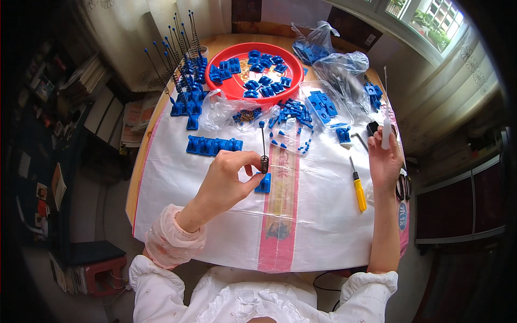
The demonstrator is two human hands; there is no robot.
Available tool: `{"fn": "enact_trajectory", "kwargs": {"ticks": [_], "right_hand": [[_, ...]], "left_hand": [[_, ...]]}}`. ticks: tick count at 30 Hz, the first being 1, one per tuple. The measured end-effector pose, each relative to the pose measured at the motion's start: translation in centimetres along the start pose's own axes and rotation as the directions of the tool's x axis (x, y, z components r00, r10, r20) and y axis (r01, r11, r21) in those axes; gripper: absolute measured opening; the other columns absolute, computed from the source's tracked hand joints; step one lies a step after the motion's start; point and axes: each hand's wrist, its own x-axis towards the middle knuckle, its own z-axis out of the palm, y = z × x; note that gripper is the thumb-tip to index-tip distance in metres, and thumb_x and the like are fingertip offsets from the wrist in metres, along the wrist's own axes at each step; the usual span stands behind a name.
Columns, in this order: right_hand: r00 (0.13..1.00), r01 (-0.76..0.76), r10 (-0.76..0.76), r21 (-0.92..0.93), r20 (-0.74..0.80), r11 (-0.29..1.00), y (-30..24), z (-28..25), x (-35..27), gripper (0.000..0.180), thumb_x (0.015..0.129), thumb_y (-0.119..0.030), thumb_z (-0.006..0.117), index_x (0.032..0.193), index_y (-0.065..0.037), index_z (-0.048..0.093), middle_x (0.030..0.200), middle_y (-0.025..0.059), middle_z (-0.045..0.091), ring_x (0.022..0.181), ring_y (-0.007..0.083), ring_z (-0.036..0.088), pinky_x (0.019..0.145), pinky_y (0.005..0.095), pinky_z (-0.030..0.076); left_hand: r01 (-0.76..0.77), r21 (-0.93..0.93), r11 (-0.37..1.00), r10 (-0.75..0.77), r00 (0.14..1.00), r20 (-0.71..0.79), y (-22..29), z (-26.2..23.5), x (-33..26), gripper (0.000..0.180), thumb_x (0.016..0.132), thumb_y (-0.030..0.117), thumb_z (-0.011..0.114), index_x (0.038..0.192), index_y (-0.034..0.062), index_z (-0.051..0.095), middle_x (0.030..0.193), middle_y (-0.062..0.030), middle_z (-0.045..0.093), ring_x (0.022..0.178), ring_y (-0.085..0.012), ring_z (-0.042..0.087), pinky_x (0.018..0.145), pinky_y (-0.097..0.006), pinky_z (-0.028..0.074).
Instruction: Manually assembling small blue plastic parts using a wire spring and adhesive.
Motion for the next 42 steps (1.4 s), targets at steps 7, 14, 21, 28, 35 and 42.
{"fn": "enact_trajectory", "kwargs": {"ticks": [7,14,21,28,35,42], "right_hand": [[0.998,-0.027,0.017,-0.174,-0.057,0.984,0.6,-3.1,1.1,0.039,0.099,-0.007,0.071,0.137,-0.001,0.062,0.123,0.0128,0.070,0.110,0.0182,0.066,0.100,0.0338,0.054],[0.996,0.030,-0.075,-0.581,-0.054,0.813,-0.4,-1.9,1.7,0.038,0.092,0.002,0.074,0.129,0.003,0.065,0.117,0.0117,0.074,0.110,0.0198,0.071,0.102,0.0309,0.053],[0.991,0.004,-0.116,-0.842,-0.070,0.540,-1.9,-1.6,1.2,0.033,0.081,0.001,0.081,0.113,0.001,0.071,0.103,0.0079,0.077,0.094,0.0121,0.070,0.087,0.0253,0.054],[0.978,0.050,-0.211,-0.966,-0.005,0.252,0.2,-3.5,-0.2,0.026,0.078,-0.004,0.085,0.100,-0.002,0.071,0.090,0.0036,0.075,0.079,0.0095,0.065,0.071,0.0258,0.052],[0.978,0.048,-0.209,-0.991,0.022,0.122,1.7,-4.1,-0.1,0.029,0.076,-0.008,0.086,0.098,-0.002,0.069,0.092,0.0068,0.074,0.084,0.0164,0.069,0.075,0.0311,0.055],[0.978,0.040,-0.210,-0.996,0.022,0.083,1.8,-3.5,-0.4,0.031,0.075,-0.009,0.086,0.099,-0.001,0.068,0.090,0.0071,0.072,0.085,0.0166,0.067,0.076,0.0317,0.054]], "left_hand": [[-0.014,0.026,1.000,0.014,1.000,-0.005,0.1,0.1,0.0,0.015,0.082,0.004,0.081,0.096,0.0071,0.077,0.087,-0.0025,0.076,0.073,-0.0142,0.067,0.080,-0.031,0.046],[-0.033,0.069,0.997,0.033,0.999,-0.002,0.2,0.1,0.1,0.017,0.081,0.003,0.081,0.097,0.0054,0.077,0.085,-0.0042,0.075,0.073,-0.0151,0.067,0.074,-0.030,0.048],[-0.011,0.038,0.999,0.011,1.000,0.002,0.1,0.2,0.1,0.017,0.081,0.003,0.081,0.097,0.0037,0.077,0.085,-0.0051,0.076,0.073,-0.0142,0.066,0.073,-0.029,0.048],[-0.009,0.027,1.000,0.008,1.000,0.010,0.0,0.3,0.2,0.016,0.081,0.002,0.080,0.097,0.0025,0.077,0.087,-0.0060,0.077,0.073,-0.0138,0.066,0.072,-0.028,0.050],[-0.018,0.064,0.998,0.017,1.000,0.010,0.1,0.1,0.0,0.016,0.081,0.002,0.081,0.097,0.0029,0.077,0.088,-0.0054,0.077,0.073,-0.0141,0.065,0.074,-0.029,0.049],[-0.024,0.078,0.997,0.024,1.000,0.005,0.0,0.1,0.0,0.016,0.081,0.003,0.081,0.096,0.0028,0.077,0.089,-0.0056,0.077,0.073,-0.0143,0.065,0.074,-0.030,0.048]]}}
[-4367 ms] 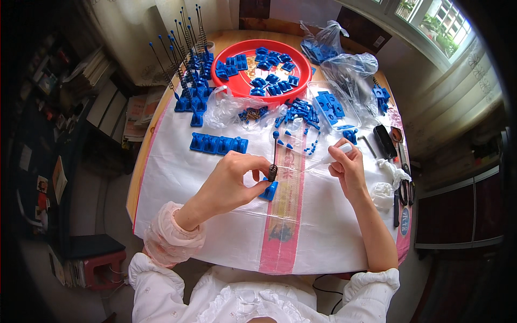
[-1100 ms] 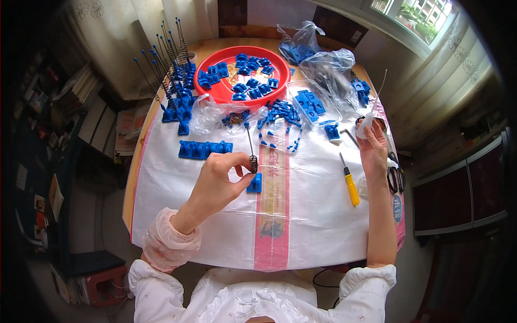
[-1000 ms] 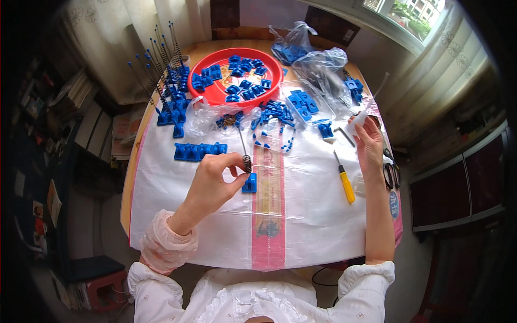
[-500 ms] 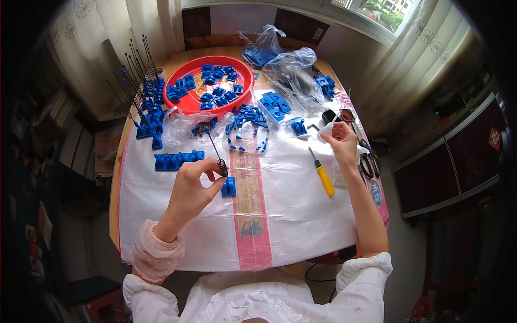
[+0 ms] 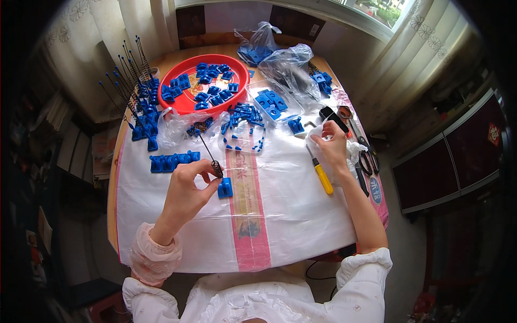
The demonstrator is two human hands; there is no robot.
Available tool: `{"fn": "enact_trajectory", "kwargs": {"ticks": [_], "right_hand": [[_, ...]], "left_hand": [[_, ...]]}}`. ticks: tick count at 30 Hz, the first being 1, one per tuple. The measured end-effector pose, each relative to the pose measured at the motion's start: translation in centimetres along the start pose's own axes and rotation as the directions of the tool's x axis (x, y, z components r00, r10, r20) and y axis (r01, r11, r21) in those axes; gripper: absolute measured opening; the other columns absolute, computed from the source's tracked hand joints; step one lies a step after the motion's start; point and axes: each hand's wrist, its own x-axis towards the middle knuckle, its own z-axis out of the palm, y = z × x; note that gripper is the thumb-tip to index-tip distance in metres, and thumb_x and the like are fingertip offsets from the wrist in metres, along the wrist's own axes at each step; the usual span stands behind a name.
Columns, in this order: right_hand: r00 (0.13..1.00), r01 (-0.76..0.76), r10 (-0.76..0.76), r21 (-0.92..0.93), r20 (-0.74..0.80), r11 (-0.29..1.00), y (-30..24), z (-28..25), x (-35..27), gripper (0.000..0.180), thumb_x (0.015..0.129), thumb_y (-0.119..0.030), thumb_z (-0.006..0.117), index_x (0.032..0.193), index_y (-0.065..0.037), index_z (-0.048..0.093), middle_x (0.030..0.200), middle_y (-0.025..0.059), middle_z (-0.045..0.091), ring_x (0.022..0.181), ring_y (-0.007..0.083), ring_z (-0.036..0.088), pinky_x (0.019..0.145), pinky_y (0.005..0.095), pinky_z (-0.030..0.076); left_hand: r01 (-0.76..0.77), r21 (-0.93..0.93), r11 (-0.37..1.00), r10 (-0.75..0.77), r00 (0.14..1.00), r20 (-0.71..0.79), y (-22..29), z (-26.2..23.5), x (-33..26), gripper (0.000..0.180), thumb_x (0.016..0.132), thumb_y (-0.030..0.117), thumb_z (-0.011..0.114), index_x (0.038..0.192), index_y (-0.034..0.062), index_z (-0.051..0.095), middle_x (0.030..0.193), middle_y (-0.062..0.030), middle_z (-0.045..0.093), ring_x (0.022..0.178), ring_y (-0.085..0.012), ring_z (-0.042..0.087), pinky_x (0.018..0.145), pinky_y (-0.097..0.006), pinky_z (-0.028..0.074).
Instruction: Manually assembling small blue plastic parts using a wire spring and adhesive.
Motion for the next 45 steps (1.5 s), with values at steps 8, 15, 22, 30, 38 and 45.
{"fn": "enact_trajectory", "kwargs": {"ticks": [8,15,22,30,38,45], "right_hand": [[0.999,0.019,-0.018,-0.024,0.044,1.000,-0.4,-0.6,0.1,0.037,0.075,-0.010,0.088,0.105,-0.001,0.068,0.093,0.0076,0.071,0.086,0.0170,0.065,0.076,0.0322,0.054],[0.976,0.077,-0.085,-0.048,-0.200,0.996,-1.7,-2.4,-1.8,0.043,0.083,-0.005,0.082,0.122,-0.004,0.063,0.092,0.0033,0.065,0.082,0.0133,0.057,0.071,0.0296,0.048],[0.955,0.189,-0.240,0.265,0.176,0.946,-11.2,-0.4,-7.1,0.010,0.092,0.000,0.073,0.101,-0.004,0.071,0.089,0.0035,0.069,0.076,0.0096,0.063,0.063,0.0249,0.044],[0.744,0.297,-0.499,0.448,0.445,0.843,-16.3,6.5,-8.3,0.025,0.085,0.000,0.079,0.108,-0.004,0.069,0.094,0.0068,0.065,0.087,0.0213,0.065,0.073,0.0330,0.050],[0.728,0.255,-0.472,0.444,0.496,0.859,-16.4,8.1,-8.0,0.030,0.084,-0.001,0.081,0.109,-0.004,0.065,0.097,0.0079,0.069,0.088,0.0221,0.067,0.075,0.0345,0.052],[0.719,0.271,-0.497,0.463,0.485,0.844,-16.4,8.5,-8.2,0.022,0.084,-0.001,0.081,0.099,-0.002,0.065,0.091,0.0079,0.071,0.082,0.0207,0.071,0.072,0.0338,0.053]], "left_hand": [[0.009,-0.019,1.000,-0.009,1.000,0.009,0.1,0.0,0.1,0.016,0.081,0.003,0.081,0.095,0.0027,0.077,0.089,-0.0056,0.077,0.074,-0.0144,0.065,0.073,-0.030,0.048],[0.017,-0.041,0.999,-0.018,1.000,-0.004,0.3,-0.1,0.0,0.017,0.081,0.004,0.081,0.097,0.0048,0.077,0.086,-0.0049,0.076,0.073,-0.0145,0.066,0.075,-0.031,0.047],[0.021,-0.096,0.995,-0.021,1.000,0.009,0.3,-0.4,0.0,0.016,0.082,0.000,0.079,0.098,0.0033,0.076,0.086,-0.0045,0.076,0.073,-0.0153,0.069,0.073,-0.029,0.052],[0.011,-0.160,0.987,-0.011,1.000,0.003,0.2,-0.2,0.2,0.018,0.082,0.000,0.079,0.099,0.0029,0.075,0.086,-0.0051,0.076,0.072,-0.0154,0.069,0.071,-0.028,0.053],[0.037,-0.167,0.985,-0.036,0.999,0.009,-0.1,0.0,0.2,0.023,0.082,0.000,0.080,0.103,0.0030,0.072,0.089,-0.0057,0.077,0.074,-0.0157,0.071,0.071,-0.028,0.054],[0.063,-0.173,0.983,-0.059,0.998,0.029,0.0,-0.2,0.2,0.024,0.083,0.001,0.082,0.104,0.0029,0.070,0.090,-0.0078,0.079,0.076,-0.0162,0.072,0.071,-0.028,0.055]]}}
